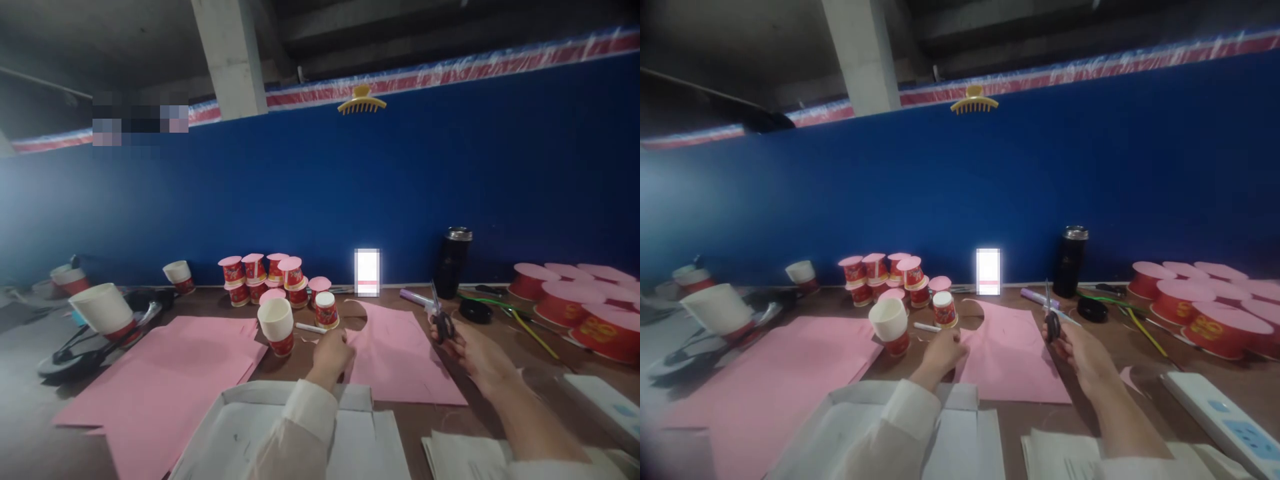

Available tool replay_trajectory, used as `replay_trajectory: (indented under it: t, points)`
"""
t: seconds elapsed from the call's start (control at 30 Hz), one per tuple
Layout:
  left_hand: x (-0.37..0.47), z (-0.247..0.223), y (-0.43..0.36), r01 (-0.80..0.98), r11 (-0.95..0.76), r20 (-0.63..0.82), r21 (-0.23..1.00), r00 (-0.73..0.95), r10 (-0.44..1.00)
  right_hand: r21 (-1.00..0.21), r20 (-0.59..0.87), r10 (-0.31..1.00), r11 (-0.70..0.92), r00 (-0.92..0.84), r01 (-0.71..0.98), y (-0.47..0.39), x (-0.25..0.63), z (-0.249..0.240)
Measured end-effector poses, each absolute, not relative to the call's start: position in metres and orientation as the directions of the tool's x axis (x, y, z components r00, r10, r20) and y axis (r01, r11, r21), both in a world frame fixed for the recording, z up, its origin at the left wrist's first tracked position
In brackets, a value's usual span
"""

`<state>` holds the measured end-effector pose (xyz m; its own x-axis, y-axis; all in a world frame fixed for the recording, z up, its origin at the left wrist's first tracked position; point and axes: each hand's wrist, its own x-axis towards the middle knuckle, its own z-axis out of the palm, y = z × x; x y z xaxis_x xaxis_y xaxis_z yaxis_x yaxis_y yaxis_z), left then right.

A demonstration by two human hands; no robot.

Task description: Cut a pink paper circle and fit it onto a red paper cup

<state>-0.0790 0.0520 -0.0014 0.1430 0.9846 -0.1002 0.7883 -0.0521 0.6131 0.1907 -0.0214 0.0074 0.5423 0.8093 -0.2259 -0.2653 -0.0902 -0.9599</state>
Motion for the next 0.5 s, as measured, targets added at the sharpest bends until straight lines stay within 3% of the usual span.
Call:
replay_trajectory:
  t: [0.23,0.33,0.5]
  points:
    - [-0.071,0.007,0.050,0.275,-0.068,0.026,0.959,0.155,0.988,-0.895,-0.180,0.871,0.047,0.457,-0.443,-0.023,0.187,0.009]
    - [-0.066,0.013,0.046,0.111,-0.118,0.108,0.987,0.092,0.990,-0.890,-0.210,0.849,0.039,0.485,-0.454,-0.022,0.189,0.009]
    - [-0.060,0.019,0.042,-0.020,-0.236,0.233,0.972,-0.085,0.969,-0.892,-0.256,0.795,0.025,0.550,-0.452,-0.017,0.197,0.000]
